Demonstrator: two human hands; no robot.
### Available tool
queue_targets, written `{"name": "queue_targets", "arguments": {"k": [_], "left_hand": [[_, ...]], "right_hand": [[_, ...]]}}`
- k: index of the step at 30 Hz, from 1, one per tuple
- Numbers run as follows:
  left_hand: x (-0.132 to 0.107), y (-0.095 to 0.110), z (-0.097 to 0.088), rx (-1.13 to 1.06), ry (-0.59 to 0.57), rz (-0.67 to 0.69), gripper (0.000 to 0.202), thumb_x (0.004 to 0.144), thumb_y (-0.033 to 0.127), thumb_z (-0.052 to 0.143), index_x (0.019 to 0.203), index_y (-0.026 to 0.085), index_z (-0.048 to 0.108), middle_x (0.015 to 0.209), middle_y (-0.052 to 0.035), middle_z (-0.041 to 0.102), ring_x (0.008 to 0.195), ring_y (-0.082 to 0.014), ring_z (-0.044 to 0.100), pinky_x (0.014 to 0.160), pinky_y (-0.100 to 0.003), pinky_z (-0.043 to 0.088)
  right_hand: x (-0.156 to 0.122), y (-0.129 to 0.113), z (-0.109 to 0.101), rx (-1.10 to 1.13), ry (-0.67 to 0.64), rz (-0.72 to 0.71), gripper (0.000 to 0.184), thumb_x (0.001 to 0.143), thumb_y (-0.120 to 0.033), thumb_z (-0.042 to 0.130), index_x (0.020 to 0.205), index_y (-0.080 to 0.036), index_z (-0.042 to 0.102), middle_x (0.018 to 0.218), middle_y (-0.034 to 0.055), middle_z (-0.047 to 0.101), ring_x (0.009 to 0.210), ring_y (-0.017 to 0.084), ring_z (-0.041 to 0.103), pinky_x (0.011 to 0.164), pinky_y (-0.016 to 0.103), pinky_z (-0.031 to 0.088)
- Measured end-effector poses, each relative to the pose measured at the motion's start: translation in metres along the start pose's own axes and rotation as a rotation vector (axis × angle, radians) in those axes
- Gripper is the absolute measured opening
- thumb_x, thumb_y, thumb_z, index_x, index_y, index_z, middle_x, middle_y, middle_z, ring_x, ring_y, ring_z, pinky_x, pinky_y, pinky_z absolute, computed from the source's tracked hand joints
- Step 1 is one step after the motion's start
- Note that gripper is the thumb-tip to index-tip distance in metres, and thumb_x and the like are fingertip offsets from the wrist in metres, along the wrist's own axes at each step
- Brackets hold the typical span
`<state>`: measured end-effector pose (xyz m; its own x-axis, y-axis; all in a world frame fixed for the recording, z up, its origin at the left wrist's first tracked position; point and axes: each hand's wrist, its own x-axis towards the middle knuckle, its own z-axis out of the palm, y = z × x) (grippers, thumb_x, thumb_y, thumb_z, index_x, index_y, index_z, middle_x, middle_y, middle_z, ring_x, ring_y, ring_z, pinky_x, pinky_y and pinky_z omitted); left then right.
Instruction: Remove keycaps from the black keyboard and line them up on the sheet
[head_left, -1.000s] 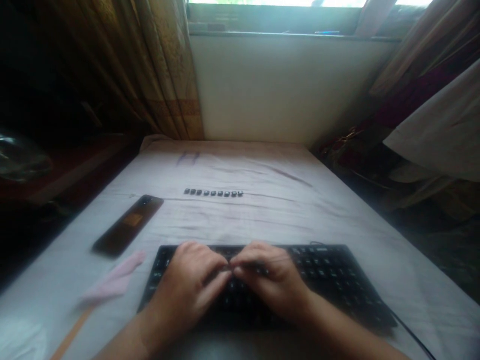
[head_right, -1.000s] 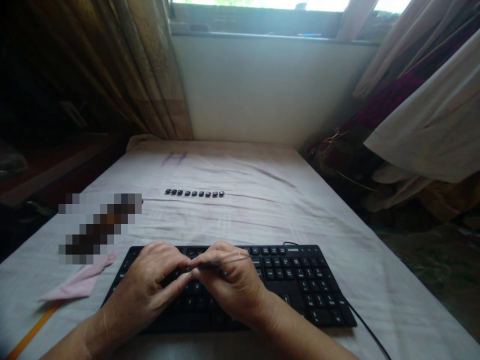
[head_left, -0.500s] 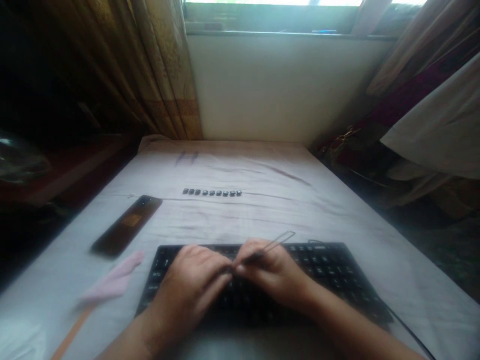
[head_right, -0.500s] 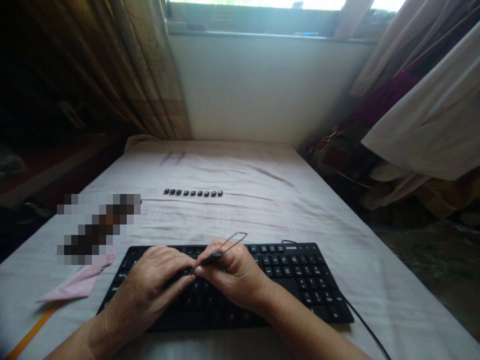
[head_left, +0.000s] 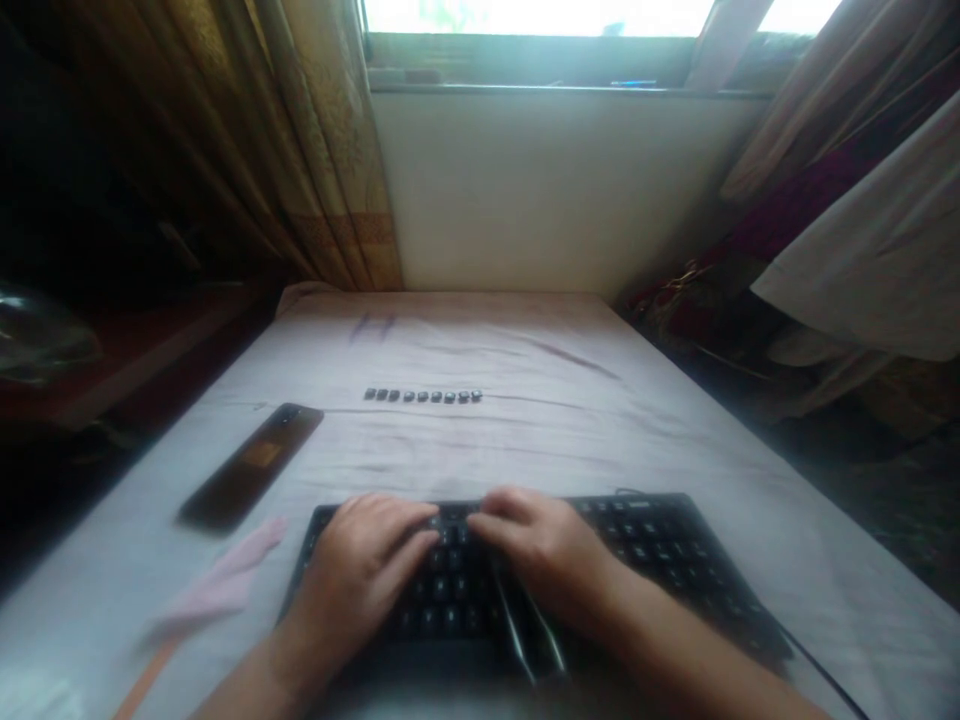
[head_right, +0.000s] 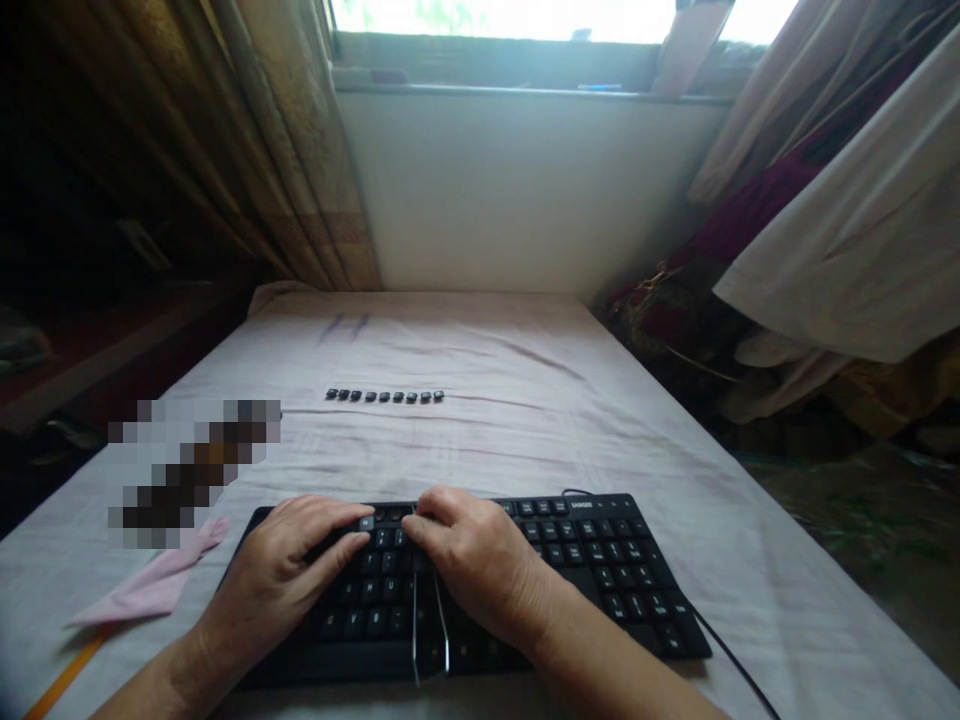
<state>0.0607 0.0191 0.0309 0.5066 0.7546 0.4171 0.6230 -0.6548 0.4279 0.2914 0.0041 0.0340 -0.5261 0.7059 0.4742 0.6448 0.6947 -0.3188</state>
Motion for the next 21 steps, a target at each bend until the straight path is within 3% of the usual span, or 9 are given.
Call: {"name": "queue_targets", "arguments": {"k": [6, 10, 13, 21], "left_hand": [[-0.001, -0.004, 0.002, -0.150, 0.057, -0.069, 0.017, 0.087, 0.028, 0.060, 0.103, 0.026, 0.068, 0.093, -0.0010, 0.074, 0.087, -0.0188, 0.068, 0.081, -0.034, 0.053], [-0.001, 0.001, 0.000, -0.181, 0.046, -0.085, 0.018, 0.087, 0.028, 0.060, 0.103, 0.028, 0.069, 0.093, -0.0001, 0.074, 0.086, -0.0179, 0.069, 0.080, -0.033, 0.054], [0.000, 0.003, 0.002, -0.186, 0.066, -0.020, 0.021, 0.087, 0.026, 0.060, 0.106, 0.028, 0.068, 0.093, 0.0005, 0.075, 0.084, -0.0165, 0.069, 0.078, -0.030, 0.054], [-0.003, 0.000, 0.009, -0.165, 0.129, 0.130, 0.031, 0.088, 0.022, 0.060, 0.118, 0.029, 0.061, 0.095, 0.0004, 0.075, 0.083, -0.0150, 0.070, 0.074, -0.024, 0.057]], "right_hand": [[0.002, -0.009, -0.001, -0.105, -0.128, -0.095, 0.019, 0.091, -0.013, 0.048, 0.085, -0.016, 0.066, 0.078, 0.0062, 0.064, 0.065, 0.018, 0.058, 0.059, 0.029, 0.051], [0.006, -0.009, -0.003, 0.075, 0.015, 0.008, 0.019, 0.090, -0.011, 0.048, 0.095, -0.015, 0.066, 0.084, 0.0065, 0.067, 0.071, 0.017, 0.062, 0.065, 0.027, 0.053], [0.009, -0.013, -0.002, 0.232, 0.082, 0.105, 0.019, 0.088, -0.014, 0.053, 0.103, -0.015, 0.065, 0.090, 0.0075, 0.069, 0.076, 0.016, 0.065, 0.069, 0.026, 0.054], [0.011, -0.018, 0.007, 0.381, 0.166, 0.137, 0.015, 0.081, -0.015, 0.062, 0.093, -0.017, 0.071, 0.082, 0.0059, 0.073, 0.072, 0.015, 0.069, 0.068, 0.020, 0.055]]}}
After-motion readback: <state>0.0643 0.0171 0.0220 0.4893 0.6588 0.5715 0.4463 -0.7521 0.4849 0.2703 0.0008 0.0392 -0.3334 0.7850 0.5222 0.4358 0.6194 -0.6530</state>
